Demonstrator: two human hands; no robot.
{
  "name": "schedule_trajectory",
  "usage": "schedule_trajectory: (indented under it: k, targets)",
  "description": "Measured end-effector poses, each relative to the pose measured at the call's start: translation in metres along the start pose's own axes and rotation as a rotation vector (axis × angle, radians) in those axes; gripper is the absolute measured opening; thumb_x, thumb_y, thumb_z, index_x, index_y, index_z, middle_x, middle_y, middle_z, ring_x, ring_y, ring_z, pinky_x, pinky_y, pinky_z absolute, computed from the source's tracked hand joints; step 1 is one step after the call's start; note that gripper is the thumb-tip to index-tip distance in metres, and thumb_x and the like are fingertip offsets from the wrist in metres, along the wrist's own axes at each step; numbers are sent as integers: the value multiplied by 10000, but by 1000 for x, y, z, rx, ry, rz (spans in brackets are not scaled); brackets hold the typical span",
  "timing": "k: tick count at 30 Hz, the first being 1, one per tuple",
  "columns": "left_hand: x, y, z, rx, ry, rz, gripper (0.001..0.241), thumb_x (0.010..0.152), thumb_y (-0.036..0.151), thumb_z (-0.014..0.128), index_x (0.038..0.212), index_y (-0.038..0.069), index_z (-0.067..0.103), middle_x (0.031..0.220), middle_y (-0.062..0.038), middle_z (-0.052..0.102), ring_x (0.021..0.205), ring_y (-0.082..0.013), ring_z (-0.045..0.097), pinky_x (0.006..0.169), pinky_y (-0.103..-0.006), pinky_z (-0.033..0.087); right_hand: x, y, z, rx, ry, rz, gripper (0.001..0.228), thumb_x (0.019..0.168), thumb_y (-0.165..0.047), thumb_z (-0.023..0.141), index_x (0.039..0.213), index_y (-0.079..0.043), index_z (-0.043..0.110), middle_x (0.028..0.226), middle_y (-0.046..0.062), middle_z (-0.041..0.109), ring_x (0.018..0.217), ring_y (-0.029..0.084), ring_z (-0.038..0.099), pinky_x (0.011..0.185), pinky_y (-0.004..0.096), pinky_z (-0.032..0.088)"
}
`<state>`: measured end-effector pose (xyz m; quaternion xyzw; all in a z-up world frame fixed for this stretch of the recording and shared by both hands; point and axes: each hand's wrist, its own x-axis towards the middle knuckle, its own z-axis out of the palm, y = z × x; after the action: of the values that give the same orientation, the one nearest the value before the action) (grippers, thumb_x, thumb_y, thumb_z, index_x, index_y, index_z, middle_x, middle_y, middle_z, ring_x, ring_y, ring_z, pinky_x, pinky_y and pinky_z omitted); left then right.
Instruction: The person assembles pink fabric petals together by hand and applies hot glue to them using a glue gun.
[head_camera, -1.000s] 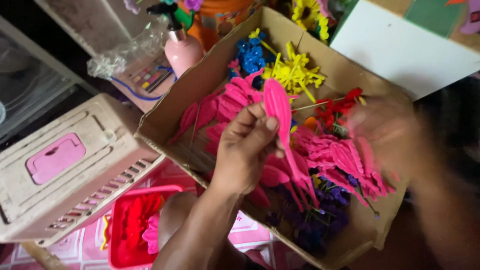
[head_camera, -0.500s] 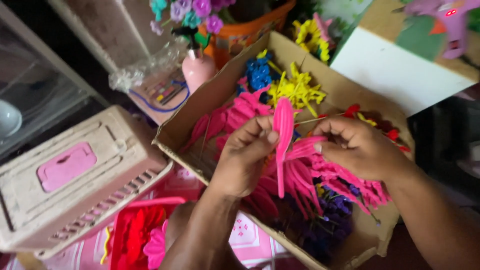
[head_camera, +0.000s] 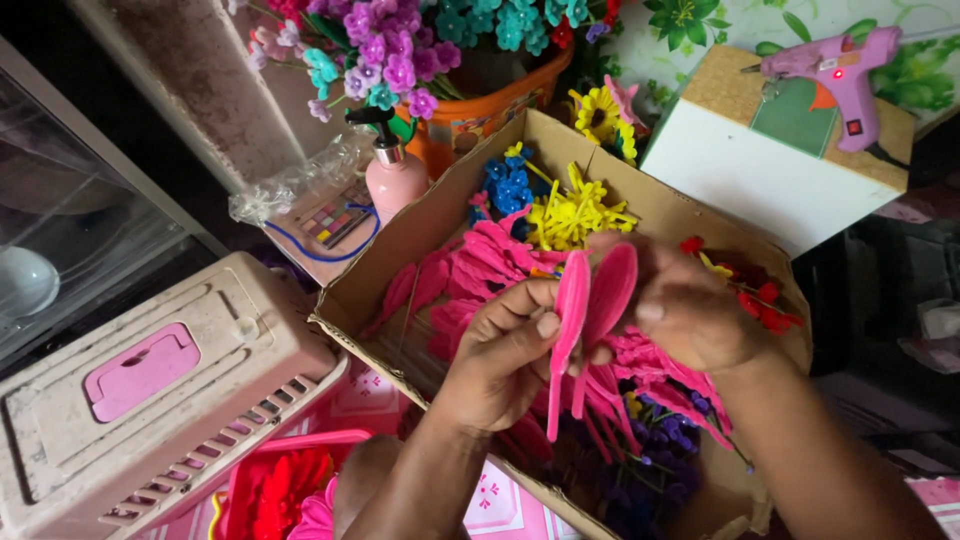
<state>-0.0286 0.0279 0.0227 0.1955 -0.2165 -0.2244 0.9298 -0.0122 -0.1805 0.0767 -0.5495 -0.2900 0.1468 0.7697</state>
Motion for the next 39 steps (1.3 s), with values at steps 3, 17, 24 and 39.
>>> schedule_trajectory:
  k: [3, 17, 24, 39]
  targets:
    - [0, -3, -1, -69, -21, -5, 270, 1036, 22, 599, 1276, -99, 572, 887, -219, 711, 839, -339, 756, 830, -380, 647, 0, 9, 2, 5, -70, 10, 448, 1007, -292, 698, 1315, 5, 566, 1010, 178, 713, 810, 291, 733, 615, 339, 572]
    - [16, -44, -26, -67, 105, 89, 322, 958, 20, 618, 1229, -146, 573, 821, -236, 647, 732, -299, 733, 754, -461, 668, -25, 69, -20, 177, 467, -139, 100, 949, -57, 643, 1021, 8, 666, 824, 268, 703, 659, 369, 743, 529, 436, 650]
    - [27, -31, -27, 195, 257, 237, 252, 968, 35, 626, 1175, -107, 610, 807, -163, 652, 706, -243, 700, 698, -359, 635, -30, 50, -28, -13, 716, -168, 17, 973, -105, 671, 978, -103, 654, 744, 85, 707, 688, 242, 772, 609, 345, 675]
    - [28, -37, -25, 468, 432, 343, 179, 945, -8, 687, 1090, -80, 611, 827, -90, 570, 750, -164, 660, 669, -296, 619, -29, 49, 7, -321, 670, -168, 71, 922, -17, 713, 922, 34, 663, 683, 133, 706, 640, 185, 767, 602, 307, 662]
